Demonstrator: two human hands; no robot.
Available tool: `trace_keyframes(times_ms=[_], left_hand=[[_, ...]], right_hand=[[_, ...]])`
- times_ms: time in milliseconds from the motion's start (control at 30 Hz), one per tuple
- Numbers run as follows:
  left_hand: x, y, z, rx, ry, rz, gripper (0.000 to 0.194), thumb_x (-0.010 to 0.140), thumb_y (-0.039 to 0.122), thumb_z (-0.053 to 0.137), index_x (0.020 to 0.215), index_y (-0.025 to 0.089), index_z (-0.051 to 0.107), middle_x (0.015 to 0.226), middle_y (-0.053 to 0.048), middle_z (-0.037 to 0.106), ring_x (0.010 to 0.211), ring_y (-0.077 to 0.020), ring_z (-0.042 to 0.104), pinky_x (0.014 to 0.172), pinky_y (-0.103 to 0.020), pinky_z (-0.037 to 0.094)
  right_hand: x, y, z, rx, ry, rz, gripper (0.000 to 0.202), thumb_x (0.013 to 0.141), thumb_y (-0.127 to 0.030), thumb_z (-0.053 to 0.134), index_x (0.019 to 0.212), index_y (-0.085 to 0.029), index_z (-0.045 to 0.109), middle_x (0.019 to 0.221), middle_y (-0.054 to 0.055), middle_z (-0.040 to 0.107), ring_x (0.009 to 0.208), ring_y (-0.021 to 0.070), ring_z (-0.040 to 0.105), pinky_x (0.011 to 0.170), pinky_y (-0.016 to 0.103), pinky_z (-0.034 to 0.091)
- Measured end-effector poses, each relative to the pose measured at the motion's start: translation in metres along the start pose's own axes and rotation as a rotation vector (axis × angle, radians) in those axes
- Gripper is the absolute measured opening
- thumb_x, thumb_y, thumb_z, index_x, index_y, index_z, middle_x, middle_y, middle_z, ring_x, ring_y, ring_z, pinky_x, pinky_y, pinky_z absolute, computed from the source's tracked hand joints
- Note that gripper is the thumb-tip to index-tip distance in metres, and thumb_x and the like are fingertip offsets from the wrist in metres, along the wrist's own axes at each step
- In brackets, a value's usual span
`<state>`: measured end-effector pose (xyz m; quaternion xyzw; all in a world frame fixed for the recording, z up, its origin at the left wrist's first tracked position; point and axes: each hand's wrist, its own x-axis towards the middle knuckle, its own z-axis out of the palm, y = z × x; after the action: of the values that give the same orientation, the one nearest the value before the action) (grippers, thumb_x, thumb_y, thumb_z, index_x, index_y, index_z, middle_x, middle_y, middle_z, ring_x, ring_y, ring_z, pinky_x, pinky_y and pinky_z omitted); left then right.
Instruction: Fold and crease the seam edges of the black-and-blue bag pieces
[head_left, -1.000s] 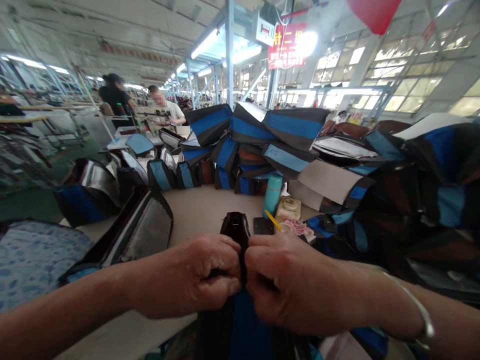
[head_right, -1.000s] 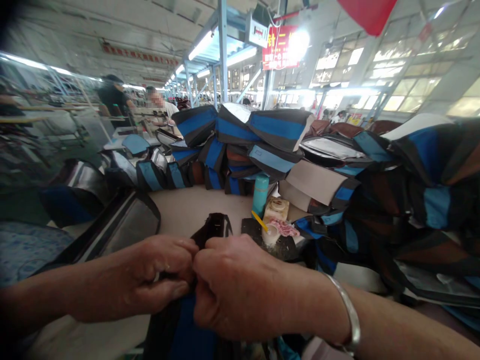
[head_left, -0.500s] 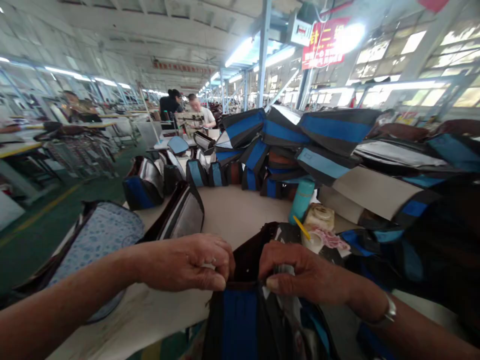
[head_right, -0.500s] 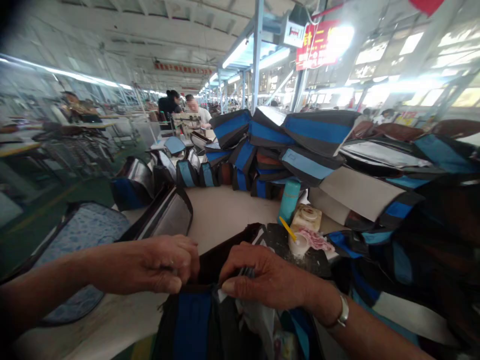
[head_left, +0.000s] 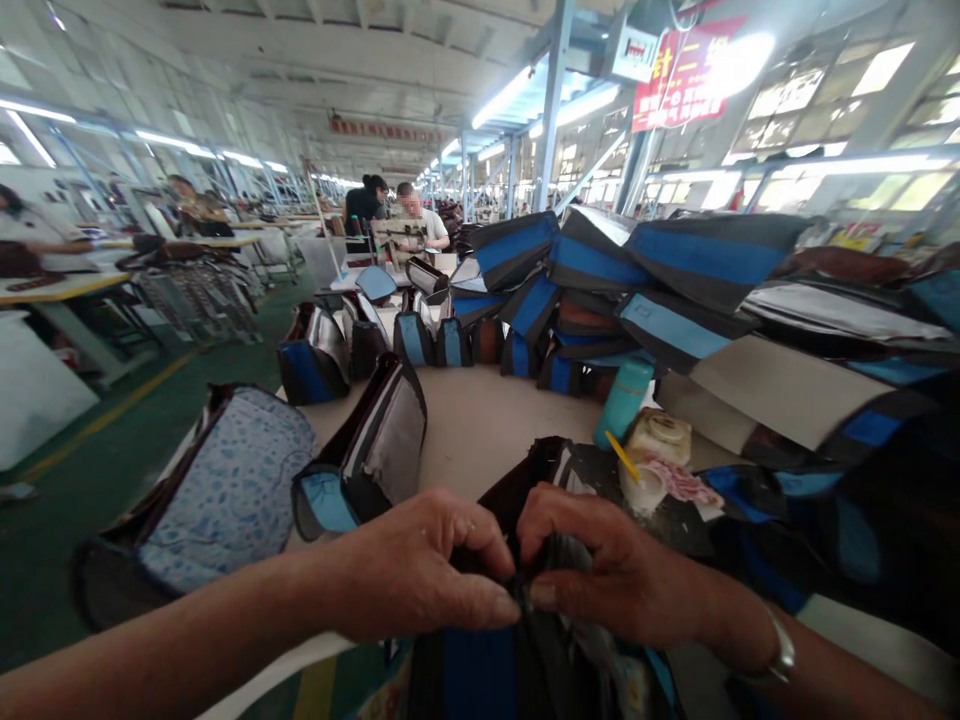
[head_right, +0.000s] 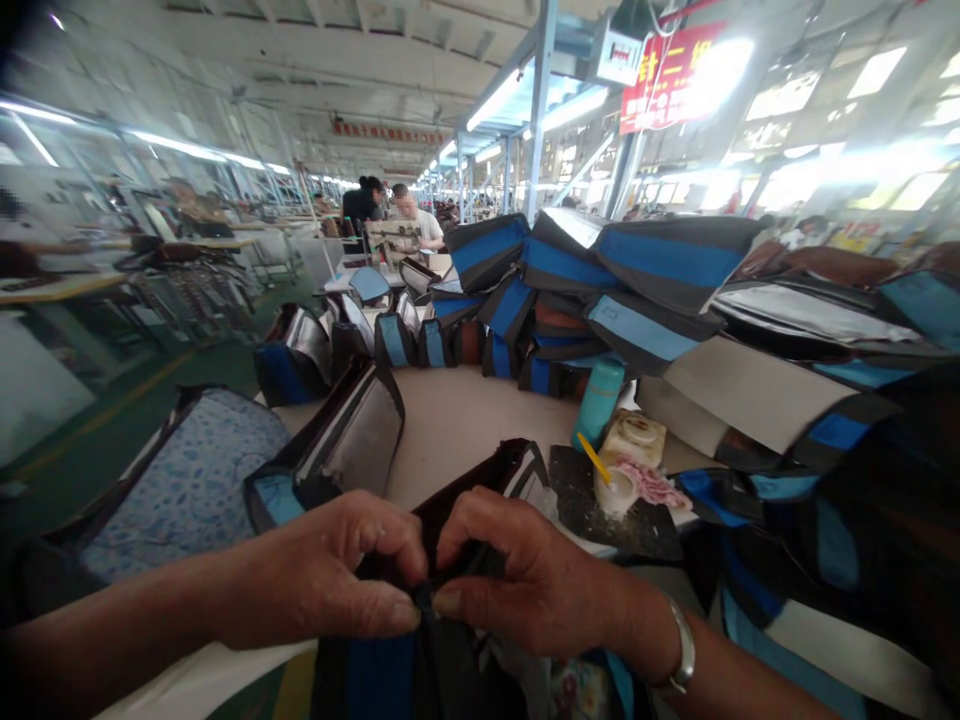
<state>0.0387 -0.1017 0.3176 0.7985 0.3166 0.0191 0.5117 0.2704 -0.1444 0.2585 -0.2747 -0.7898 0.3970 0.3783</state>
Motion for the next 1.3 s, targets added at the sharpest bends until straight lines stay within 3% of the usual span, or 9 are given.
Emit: trace_keyframes(times_ms=[167, 367, 533, 667, 733, 867, 1000, 1300], left_hand=[[0.004, -0.001, 0.003, 0.006, -0.008, 0.071, 0.012, 0.079, 0.027, 0.07, 0.079, 0.014, 0.071, 0.079, 0.002, 0.06, 0.074, -0.0134, 0.055, 0.065, -0.025, 0.039], [0.008, -0.008, 0.006, 0.087, 0.03, 0.108, 0.012, 0.083, 0.024, 0.064, 0.074, 0.016, 0.062, 0.073, 0.003, 0.052, 0.072, -0.0123, 0.051, 0.066, -0.025, 0.036], [0.011, -0.006, 0.004, 0.143, -0.036, 0.211, 0.021, 0.088, 0.027, 0.057, 0.071, 0.017, 0.05, 0.074, 0.003, 0.049, 0.075, -0.0132, 0.049, 0.069, -0.027, 0.034], [0.012, -0.003, 0.005, 0.172, -0.026, 0.192, 0.018, 0.091, 0.029, 0.053, 0.077, 0.017, 0.054, 0.078, 0.002, 0.052, 0.078, -0.014, 0.051, 0.072, -0.027, 0.036], [0.011, -0.003, 0.007, 0.174, -0.016, 0.184, 0.017, 0.091, 0.03, 0.053, 0.08, 0.017, 0.057, 0.081, 0.001, 0.055, 0.08, -0.0144, 0.053, 0.074, -0.026, 0.037], [0.011, -0.001, 0.012, 0.187, 0.015, 0.14, 0.013, 0.086, 0.024, 0.052, 0.075, 0.017, 0.054, 0.08, 0.001, 0.056, 0.081, -0.0151, 0.053, 0.071, -0.025, 0.037], [0.011, 0.0, 0.015, 0.212, 0.059, 0.076, 0.011, 0.082, 0.024, 0.052, 0.073, 0.017, 0.054, 0.079, 0.0, 0.056, 0.081, -0.0162, 0.054, 0.069, -0.026, 0.037], [0.01, -0.003, 0.018, 0.259, 0.121, 0.029, 0.024, 0.088, 0.035, 0.054, 0.073, 0.016, 0.058, 0.078, -0.002, 0.059, 0.08, -0.0172, 0.056, 0.067, -0.027, 0.037]], right_hand=[[0.004, -0.005, -0.001, -0.046, -0.028, -0.07, 0.012, 0.095, -0.027, 0.063, 0.092, -0.016, 0.062, 0.088, 0.001, 0.061, 0.079, 0.0089, 0.056, 0.072, 0.023, 0.044], [0.0, -0.004, 0.006, -0.492, -0.062, -0.058, 0.008, 0.095, -0.012, 0.044, 0.095, -0.017, 0.051, 0.092, 0.004, 0.054, 0.083, 0.0142, 0.047, 0.075, 0.029, 0.039], [-0.001, -0.001, 0.005, -0.136, -0.065, 0.158, 0.019, 0.104, -0.03, 0.039, 0.091, -0.02, 0.049, 0.088, -0.001, 0.052, 0.079, 0.011, 0.046, 0.073, 0.026, 0.039], [-0.002, -0.001, 0.0, 0.046, -0.048, 0.197, 0.033, 0.102, -0.047, 0.04, 0.092, -0.019, 0.053, 0.088, -0.001, 0.052, 0.081, 0.0119, 0.047, 0.074, 0.027, 0.04], [-0.002, 0.0, 0.0, 0.066, -0.025, 0.203, 0.032, 0.097, -0.051, 0.05, 0.093, -0.019, 0.055, 0.087, -0.001, 0.053, 0.079, 0.0121, 0.047, 0.07, 0.027, 0.039], [0.001, 0.0, 0.003, 0.089, 0.036, 0.246, 0.026, 0.076, -0.034, 0.074, 0.088, -0.018, 0.057, 0.08, -0.004, 0.055, 0.071, 0.0098, 0.045, 0.06, 0.023, 0.036], [0.004, 0.0, 0.006, 0.106, 0.057, 0.34, 0.012, 0.072, -0.016, 0.067, 0.081, -0.017, 0.06, 0.072, -0.004, 0.056, 0.063, 0.0083, 0.045, 0.055, 0.021, 0.034], [0.002, 0.005, 0.01, 0.053, 0.11, 0.306, 0.013, 0.068, -0.008, 0.063, 0.077, -0.017, 0.064, 0.07, -0.004, 0.06, 0.063, 0.0083, 0.047, 0.054, 0.019, 0.034]])
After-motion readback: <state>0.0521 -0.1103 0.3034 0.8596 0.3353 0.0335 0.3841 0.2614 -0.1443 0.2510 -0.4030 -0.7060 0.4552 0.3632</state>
